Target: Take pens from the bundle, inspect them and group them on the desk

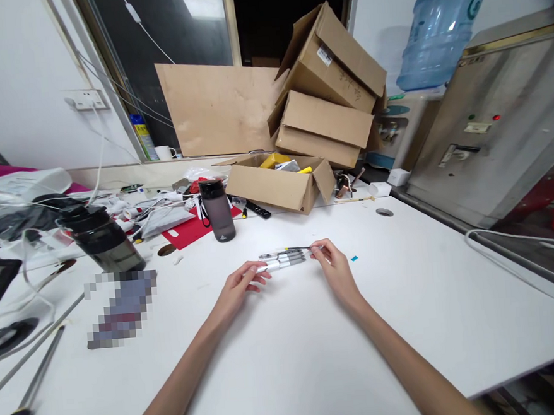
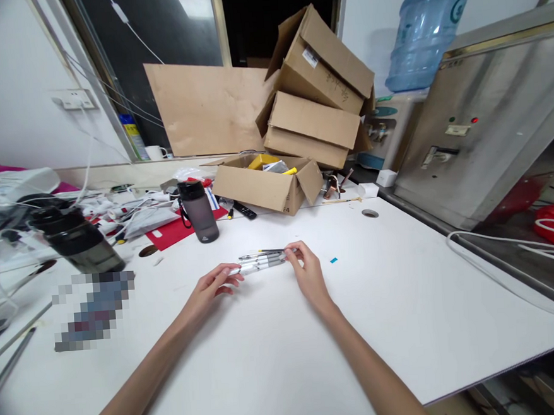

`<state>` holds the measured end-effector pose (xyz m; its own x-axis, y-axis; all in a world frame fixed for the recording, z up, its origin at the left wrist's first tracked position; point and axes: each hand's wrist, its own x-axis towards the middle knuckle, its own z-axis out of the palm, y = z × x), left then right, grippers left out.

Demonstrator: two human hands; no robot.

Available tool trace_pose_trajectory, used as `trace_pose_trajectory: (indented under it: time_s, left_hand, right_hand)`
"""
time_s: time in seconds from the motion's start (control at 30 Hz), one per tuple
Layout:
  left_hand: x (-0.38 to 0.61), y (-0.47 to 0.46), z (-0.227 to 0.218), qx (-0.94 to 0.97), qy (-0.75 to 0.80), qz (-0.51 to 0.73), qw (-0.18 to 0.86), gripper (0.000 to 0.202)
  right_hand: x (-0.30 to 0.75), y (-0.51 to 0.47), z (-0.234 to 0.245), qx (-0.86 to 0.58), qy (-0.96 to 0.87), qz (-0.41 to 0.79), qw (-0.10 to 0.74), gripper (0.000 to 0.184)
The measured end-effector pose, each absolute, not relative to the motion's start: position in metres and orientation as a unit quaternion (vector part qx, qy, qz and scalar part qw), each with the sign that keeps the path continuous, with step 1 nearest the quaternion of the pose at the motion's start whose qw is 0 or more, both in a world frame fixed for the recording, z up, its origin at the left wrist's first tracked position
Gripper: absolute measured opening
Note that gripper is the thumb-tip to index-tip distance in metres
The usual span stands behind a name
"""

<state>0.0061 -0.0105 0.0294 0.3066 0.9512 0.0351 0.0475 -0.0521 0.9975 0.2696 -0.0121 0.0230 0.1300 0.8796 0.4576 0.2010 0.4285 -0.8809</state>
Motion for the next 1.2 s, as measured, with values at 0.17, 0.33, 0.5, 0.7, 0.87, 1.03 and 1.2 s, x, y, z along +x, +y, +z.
trace_pose_trajectory:
  time_s: [0.17, 0.33, 0.5, 0.7, 0.87, 1.03, 1.2]
  left_hand:
    - [0.007, -0.0101, 0.0271, 0.594, 0.415, 0.412, 0.552, 0.042]
    - [0.0082, -0.0105, 0.0268, 0.594, 0.416, 0.41, 0.552, 0.042]
    - [0.0083, -0.0104, 0.027, 0.597, 0.416, 0.405, 0.553, 0.042]
    - [0.008, -0.0106, 0.0257, 0.597, 0.412, 0.405, 0.556, 0.041]
    - [0.008, -0.0103, 0.0258, 0.596, 0.411, 0.405, 0.559, 0.042]
    - [0.0086, -0.0102, 0.0261, 0.596, 0.411, 0.405, 0.558, 0.043]
    - [0.0086, -0.0105, 0.0254, 0.6, 0.411, 0.403, 0.556, 0.044]
  right_hand:
    - [0.2696, -0.0115, 0.0232, -0.453, -0.602, 0.279, 0.596, 0.023]
    - [0.2686, -0.0121, 0.0238, -0.449, -0.606, 0.282, 0.593, 0.024]
    - [0.2672, -0.0128, 0.0238, -0.45, -0.602, 0.292, 0.591, 0.026]
    - [0.2658, -0.0142, 0.0255, -0.448, -0.598, 0.299, 0.593, 0.028]
    - [0.2658, -0.0156, 0.0289, -0.451, -0.596, 0.297, 0.594, 0.03]
    - [0.2663, -0.016, 0.0297, -0.446, -0.594, 0.307, 0.595, 0.03]
    - [0.2665, -0.0149, 0.0281, -0.445, -0.589, 0.315, 0.596, 0.032]
